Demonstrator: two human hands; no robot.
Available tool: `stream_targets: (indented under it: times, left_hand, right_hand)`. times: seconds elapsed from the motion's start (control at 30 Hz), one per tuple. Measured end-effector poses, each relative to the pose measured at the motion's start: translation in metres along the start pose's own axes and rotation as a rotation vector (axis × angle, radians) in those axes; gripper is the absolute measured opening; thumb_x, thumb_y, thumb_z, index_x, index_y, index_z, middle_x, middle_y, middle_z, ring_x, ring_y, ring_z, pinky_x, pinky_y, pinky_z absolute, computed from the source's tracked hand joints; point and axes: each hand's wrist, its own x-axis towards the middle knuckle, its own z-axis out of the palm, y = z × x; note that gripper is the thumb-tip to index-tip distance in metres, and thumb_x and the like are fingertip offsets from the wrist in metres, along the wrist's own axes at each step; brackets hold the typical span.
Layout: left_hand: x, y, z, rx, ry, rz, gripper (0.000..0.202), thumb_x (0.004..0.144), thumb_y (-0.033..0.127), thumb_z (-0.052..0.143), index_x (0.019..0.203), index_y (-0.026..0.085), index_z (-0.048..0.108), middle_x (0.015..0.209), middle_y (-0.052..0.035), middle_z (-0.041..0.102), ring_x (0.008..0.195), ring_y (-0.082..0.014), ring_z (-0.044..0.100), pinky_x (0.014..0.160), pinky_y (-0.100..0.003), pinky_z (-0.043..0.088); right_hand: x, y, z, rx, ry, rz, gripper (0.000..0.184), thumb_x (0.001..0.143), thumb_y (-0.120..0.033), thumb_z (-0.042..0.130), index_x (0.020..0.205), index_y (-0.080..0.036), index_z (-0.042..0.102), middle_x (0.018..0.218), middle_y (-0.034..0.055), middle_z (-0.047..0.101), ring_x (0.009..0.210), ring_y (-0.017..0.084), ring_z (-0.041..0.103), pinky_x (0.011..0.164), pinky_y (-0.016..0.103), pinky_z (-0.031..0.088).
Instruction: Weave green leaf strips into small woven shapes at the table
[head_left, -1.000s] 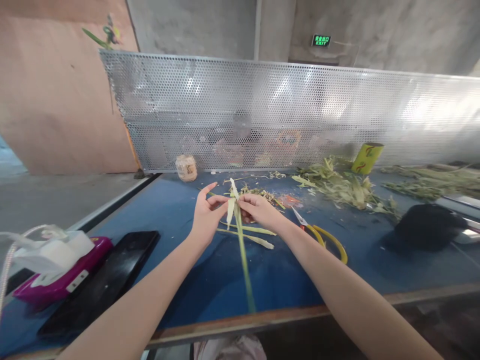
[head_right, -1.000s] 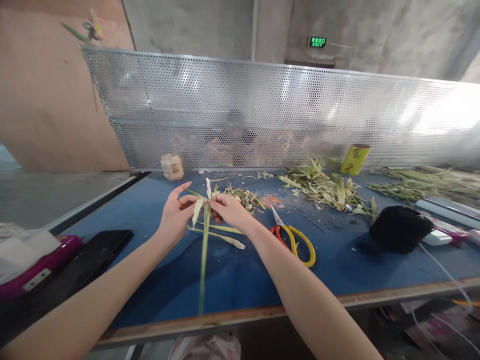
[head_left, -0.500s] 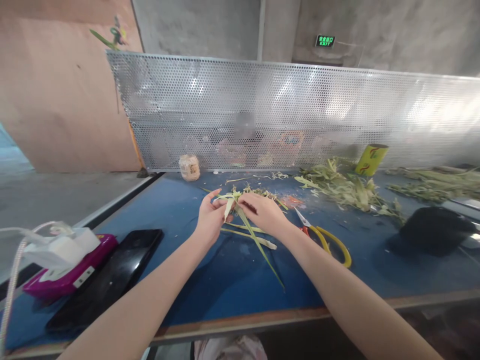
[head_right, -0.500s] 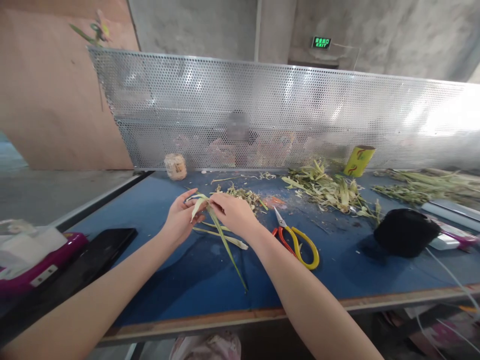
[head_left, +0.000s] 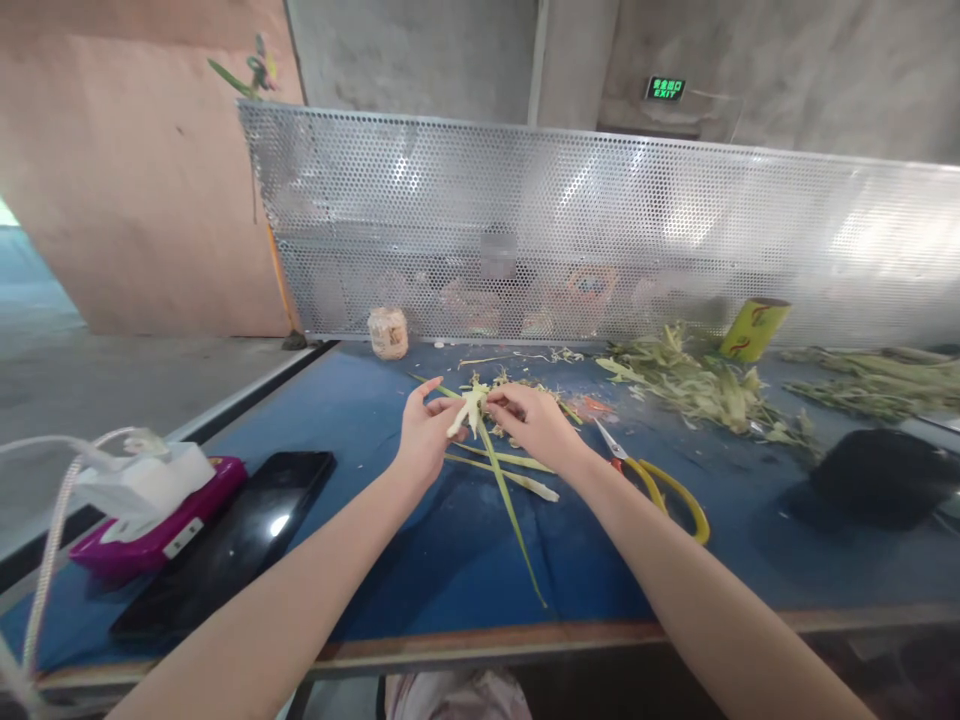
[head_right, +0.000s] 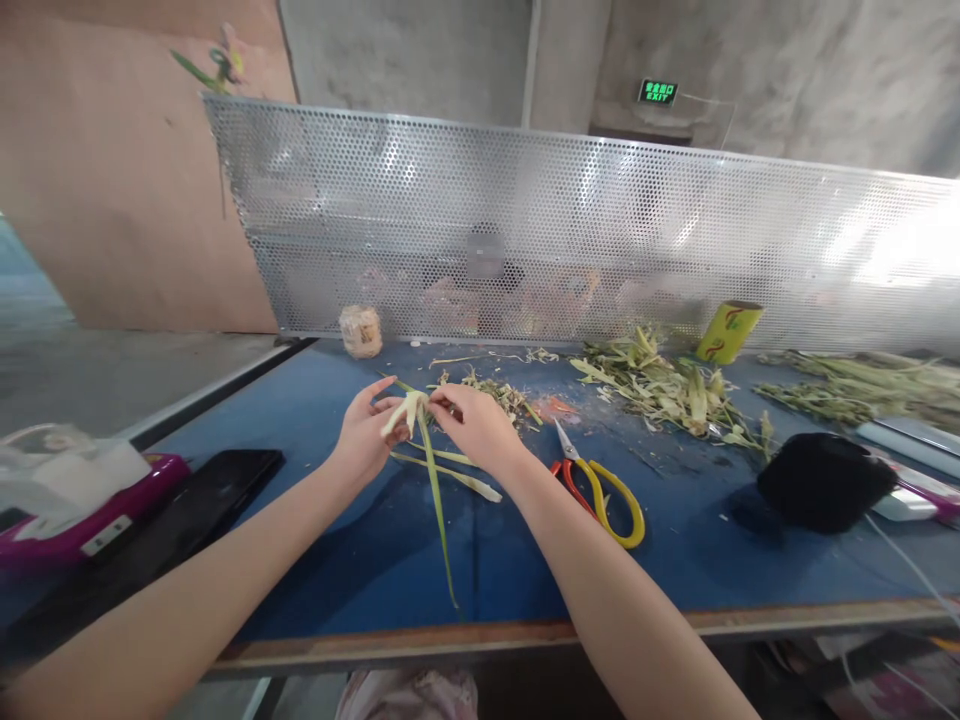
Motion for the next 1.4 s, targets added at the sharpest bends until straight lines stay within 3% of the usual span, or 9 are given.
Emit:
stream_targets:
  times: [0.17,0.4,0.67,0.83,0.93,1.03,1.17,1.4]
  left_hand:
    - [-0.001,0.002,0.001,0.034,0.006,0.030,0.065,0.049,0.013,0.068,0.106,0.014,0.038,0.054,0.0082,0.054,0.033,-0.0053,0.043,0.035,-0.018,0.035]
    - [0.000,-0.001,0.000,0.075,-0.015,0.048,0.057,0.054,0.014,0.065,0.105,0.015,0.038,0.054,0.0086,0.053,0.034,-0.0058,0.044,0.035,-0.018,0.036]
    - [0.001,-0.002,0.001,0.089,0.040,0.018,0.059,0.051,0.011,0.067,0.103,0.015,0.039,0.055,0.0074,0.054,0.035,-0.0052,0.045,0.036,-0.017,0.034]
    - [0.002,-0.001,-0.001,0.071,0.077,-0.005,0.058,0.052,0.011,0.066,0.104,0.014,0.039,0.053,0.0072,0.053,0.038,-0.0061,0.047,0.039,-0.018,0.037]
    - [0.003,0.001,-0.003,0.046,0.091,-0.021,0.059,0.054,0.010,0.065,0.105,0.012,0.037,0.053,0.0066,0.054,0.039,-0.0067,0.047,0.041,-0.019,0.039]
    - [0.004,0.002,-0.003,0.023,0.097,-0.031,0.059,0.054,0.010,0.065,0.106,0.011,0.036,0.054,0.0045,0.056,0.039,-0.0070,0.047,0.041,-0.020,0.039]
    - [0.005,0.000,-0.002,-0.001,0.097,-0.024,0.057,0.054,0.006,0.062,0.105,0.012,0.037,0.051,0.0065,0.053,0.036,-0.0062,0.044,0.037,-0.018,0.035]
    - [0.006,0.000,-0.002,-0.022,0.104,-0.009,0.052,0.054,0.003,0.058,0.100,0.014,0.038,0.050,0.0079,0.051,0.034,-0.0046,0.041,0.035,-0.018,0.033]
  right_hand:
    - [0.000,0.006,0.005,0.093,-0.054,0.137,0.025,0.074,-0.043,0.052,0.075,-0.018,0.056,0.070,0.0005,0.060,0.056,0.010,0.049,0.053,0.022,0.037]
    - [-0.001,0.001,0.003,0.056,-0.069,0.095,0.009,0.072,-0.022,0.049,0.068,-0.017,0.055,0.062,-0.0019,0.056,0.052,0.008,0.044,0.052,0.019,0.035]
    - [-0.005,-0.010,-0.004,-0.348,-0.055,0.005,0.011,0.078,-0.024,0.047,0.070,-0.019,0.053,0.070,-0.0007,0.058,0.059,0.010,0.047,0.051,0.020,0.027]
    - [-0.004,-0.010,-0.007,-0.469,-0.071,-0.127,0.018,0.085,-0.029,0.040,0.079,-0.019,0.054,0.082,0.0022,0.061,0.068,0.012,0.052,0.054,0.021,0.029]
    - [-0.005,-0.009,-0.009,-0.428,-0.094,-0.149,0.016,0.085,-0.026,0.040,0.081,-0.020,0.054,0.083,0.0013,0.061,0.068,0.012,0.052,0.055,0.021,0.030]
    - [-0.004,-0.008,-0.009,-0.315,-0.103,-0.073,0.011,0.082,-0.028,0.047,0.083,-0.021,0.055,0.082,-0.0002,0.060,0.063,0.010,0.050,0.054,0.021,0.031]
    - [-0.002,-0.005,-0.007,-0.182,-0.114,0.020,0.025,0.075,-0.039,0.056,0.092,-0.021,0.056,0.081,0.0004,0.060,0.061,0.010,0.048,0.054,0.021,0.033]
    - [-0.003,-0.008,-0.005,-0.187,-0.136,0.088,0.009,0.075,-0.027,0.053,0.071,-0.021,0.058,0.071,-0.0018,0.060,0.058,0.009,0.047,0.053,0.021,0.032]
